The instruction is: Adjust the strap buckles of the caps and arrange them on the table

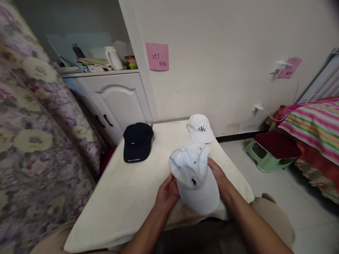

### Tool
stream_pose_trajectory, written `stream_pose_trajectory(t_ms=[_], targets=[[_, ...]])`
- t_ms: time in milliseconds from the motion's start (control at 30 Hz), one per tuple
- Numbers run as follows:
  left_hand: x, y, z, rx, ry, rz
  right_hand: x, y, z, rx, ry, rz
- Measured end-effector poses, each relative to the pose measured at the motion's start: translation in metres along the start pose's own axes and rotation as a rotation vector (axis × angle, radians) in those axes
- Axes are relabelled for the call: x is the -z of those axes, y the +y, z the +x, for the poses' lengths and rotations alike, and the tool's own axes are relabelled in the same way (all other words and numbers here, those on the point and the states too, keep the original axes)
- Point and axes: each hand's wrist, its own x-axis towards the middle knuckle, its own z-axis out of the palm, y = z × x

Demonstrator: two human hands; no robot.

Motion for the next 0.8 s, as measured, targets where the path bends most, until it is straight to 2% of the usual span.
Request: stream_pose_trajectory(t_ms=[133, 300, 433, 633, 800], targets=[[-0.011, 0.013, -0.001, -0.042, 0.059, 0.026, 0.001, 0.005, 0.000, -0.067, -0.007, 0.081], [-0.019, 0.017, -0.004, -0.080, 0.091, -0.025, 0.001, 0.002, 0.001, -0.108, 0.006, 0.169], [-0.021, 0.022, -0.007, -0.046, 0.023, 0.055, 0.002, 0.001, -0.001, -0.136, -0.023, 0.220], [-0.020, 0.027, -0.017, -0.037, -0.124, 0.079, 0.000, 0.003, -0.002, -0.090, -0.014, 0.221], [-0.025, 0.029, -0.020, -0.031, -0.115, 0.055, -0.002, 0.005, -0.005, -0.092, -0.021, 0.206]])
